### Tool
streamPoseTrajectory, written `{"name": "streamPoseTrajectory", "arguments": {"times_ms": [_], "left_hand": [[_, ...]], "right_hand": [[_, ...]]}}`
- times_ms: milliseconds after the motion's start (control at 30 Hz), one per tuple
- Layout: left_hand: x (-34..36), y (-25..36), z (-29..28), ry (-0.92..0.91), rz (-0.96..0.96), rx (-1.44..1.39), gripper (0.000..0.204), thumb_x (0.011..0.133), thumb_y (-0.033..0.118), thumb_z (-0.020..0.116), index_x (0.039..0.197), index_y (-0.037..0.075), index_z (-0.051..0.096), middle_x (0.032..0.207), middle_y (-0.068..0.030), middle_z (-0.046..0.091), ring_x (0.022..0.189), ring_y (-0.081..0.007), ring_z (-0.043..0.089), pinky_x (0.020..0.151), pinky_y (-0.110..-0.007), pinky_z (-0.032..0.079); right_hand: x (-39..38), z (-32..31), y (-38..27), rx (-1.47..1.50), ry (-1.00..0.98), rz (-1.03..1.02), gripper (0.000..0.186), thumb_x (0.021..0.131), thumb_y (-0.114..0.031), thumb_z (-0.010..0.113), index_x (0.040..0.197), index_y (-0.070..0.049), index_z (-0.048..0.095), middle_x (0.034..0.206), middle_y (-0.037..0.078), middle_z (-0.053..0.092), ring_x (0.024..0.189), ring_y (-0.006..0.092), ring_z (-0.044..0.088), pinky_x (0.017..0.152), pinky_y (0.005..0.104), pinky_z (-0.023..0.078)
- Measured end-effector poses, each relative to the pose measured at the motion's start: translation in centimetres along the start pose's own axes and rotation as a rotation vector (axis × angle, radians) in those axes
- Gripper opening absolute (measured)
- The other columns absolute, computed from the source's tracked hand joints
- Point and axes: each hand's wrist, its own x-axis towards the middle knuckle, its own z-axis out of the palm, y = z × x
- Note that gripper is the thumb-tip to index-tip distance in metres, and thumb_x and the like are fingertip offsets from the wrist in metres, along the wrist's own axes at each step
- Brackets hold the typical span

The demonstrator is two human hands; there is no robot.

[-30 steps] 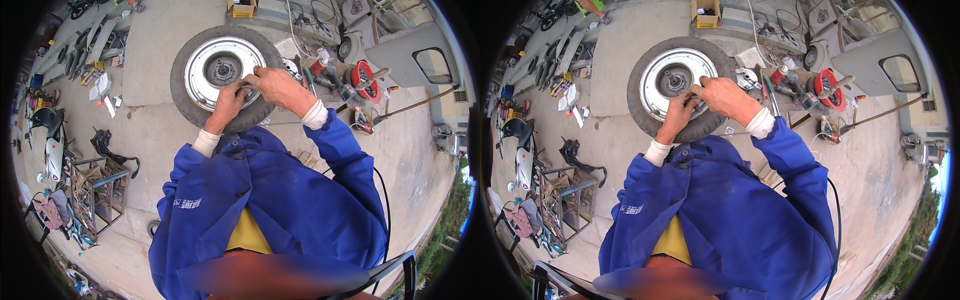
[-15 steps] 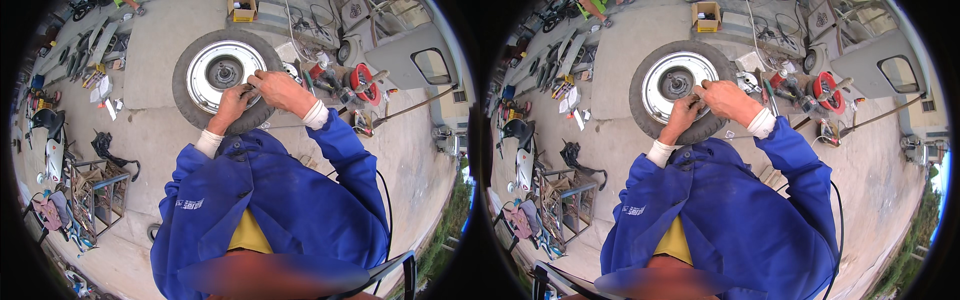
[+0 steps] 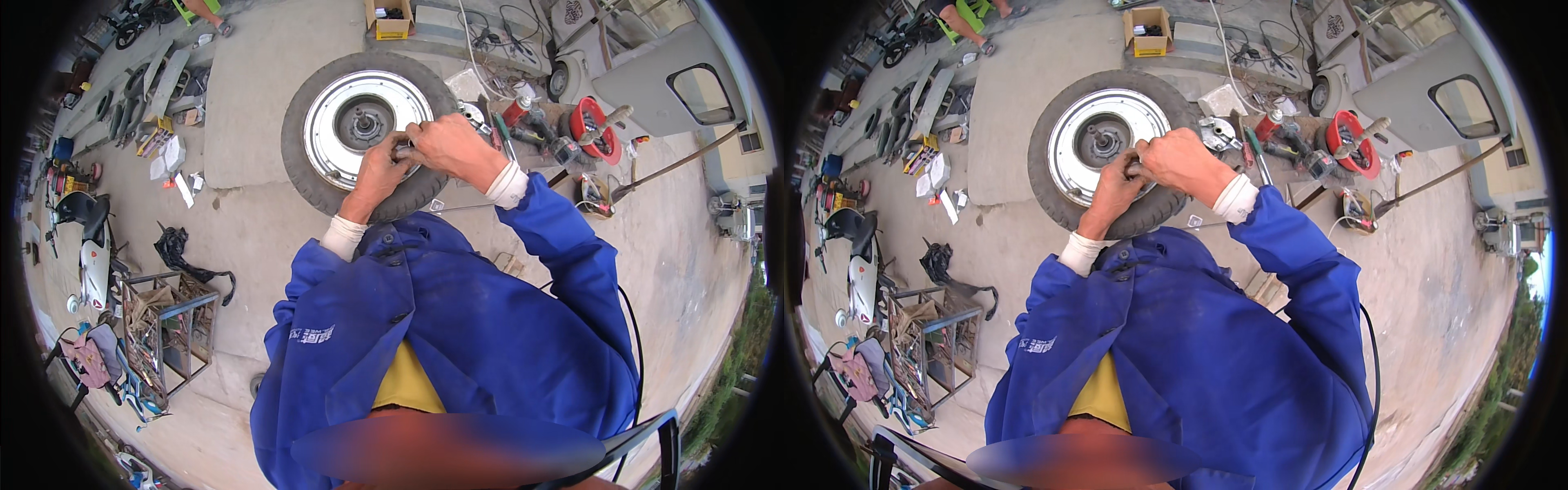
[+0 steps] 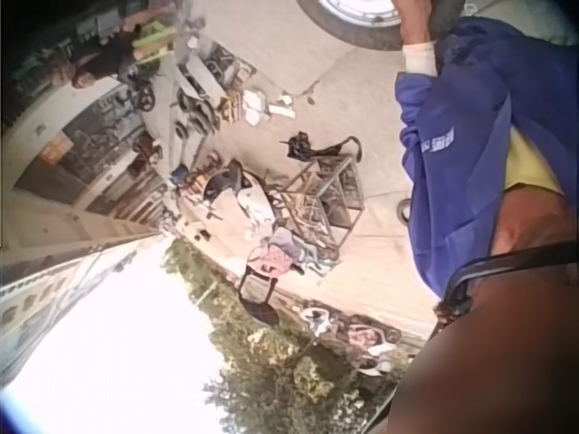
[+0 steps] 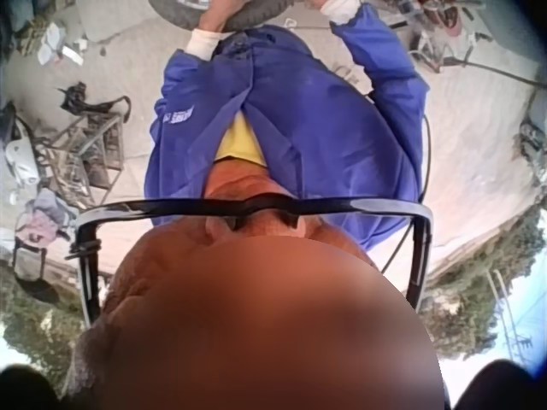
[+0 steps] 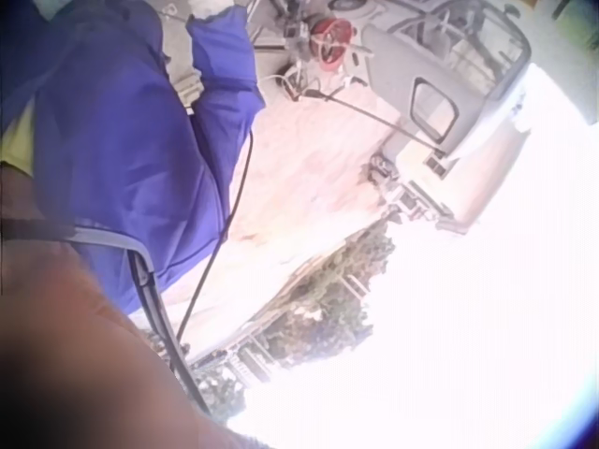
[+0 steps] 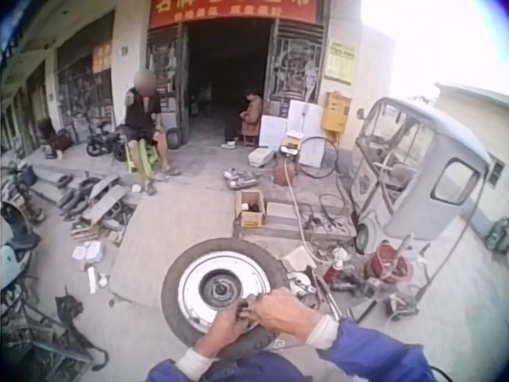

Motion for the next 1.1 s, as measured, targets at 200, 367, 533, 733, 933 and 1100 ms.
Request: {"name": "streamPoseTrajectory", "arguments": {"times_ms": [200, 367, 533, 733, 933, 1100], "left_hand": [[-0.1, -0.8, 0.4, 0.013, 0.040, 0.056, 0.024, 0.094, 0.005, 0.077, 0.116, -0.004, 0.075, 0.091, -0.0232, 0.077, 0.080, -0.0376, 0.076, 0.072, -0.045, 0.057], [0.0, 0.4, 0.2, 0.024, 0.059, 0.067, 0.022, 0.094, 0.007, 0.078, 0.114, -0.003, 0.077, 0.092, -0.0229, 0.077, 0.081, -0.0380, 0.076, 0.073, -0.045, 0.058], [-0.1, 0.2, 0.3, 0.024, 0.069, 0.149, 0.020, 0.095, 0.008, 0.079, 0.112, -0.002, 0.077, 0.092, -0.0226, 0.077, 0.081, -0.0377, 0.076, 0.074, -0.045, 0.058], [0.0, 2.1, -0.1, 0.039, 0.065, 0.086, 0.021, 0.093, 0.007, 0.080, 0.111, -0.003, 0.076, 0.092, -0.0229, 0.077, 0.078, -0.0380, 0.076, 0.071, -0.045, 0.057], [0.3, -0.3, -0.2, -0.078, -0.007, 0.122, 0.023, 0.092, 0.007, 0.080, 0.111, -0.004, 0.075, 0.093, -0.0230, 0.076, 0.082, -0.0395, 0.076, 0.072, -0.046, 0.057], [-0.1, 1.2, 0.2, 0.025, 0.074, 0.194, 0.019, 0.094, 0.005, 0.078, 0.109, -0.006, 0.074, 0.087, -0.0230, 0.076, 0.079, -0.0366, 0.076, 0.071, -0.046, 0.056]], "right_hand": [[-0.9, 0.4, 0.0, 0.081, 0.215, -0.106, 0.036, 0.098, -0.029, 0.075, 0.118, -0.003, 0.062, 0.101, 0.017, 0.076, 0.084, 0.0366, 0.078, 0.070, 0.0472, 0.061], [-0.1, 0.8, 0.1, 0.004, 0.038, 0.016, 0.034, 0.099, -0.029, 0.074, 0.118, -0.003, 0.062, 0.100, 0.016, 0.075, 0.084, 0.0378, 0.077, 0.068, 0.0488, 0.058], [-1.1, 0.2, -0.3, 0.086, 0.290, -0.101, 0.029, 0.096, -0.025, 0.075, 0.112, -0.002, 0.066, 0.095, 0.017, 0.077, 0.084, 0.0363, 0.079, 0.073, 0.0459, 0.061], [0.0, -0.6, -0.5, -0.020, -0.074, 0.071, 0.031, 0.094, -0.022, 0.076, 0.116, -0.003, 0.064, 0.103, 0.018, 0.076, 0.087, 0.0371, 0.079, 0.074, 0.0465, 0.062], [-0.8, 1.2, 0.3, 0.028, 0.241, -0.162, 0.039, 0.099, -0.032, 0.074, 0.122, -0.003, 0.060, 0.095, 0.017, 0.076, 0.082, 0.0374, 0.078, 0.071, 0.0479, 0.059], [-0.6, -0.6, -0.7, 0.005, 0.042, 0.007, 0.034, 0.099, -0.026, 0.074, 0.120, -0.003, 0.060, 0.098, 0.015, 0.076, 0.084, 0.0361, 0.079, 0.070, 0.0464, 0.061]]}}
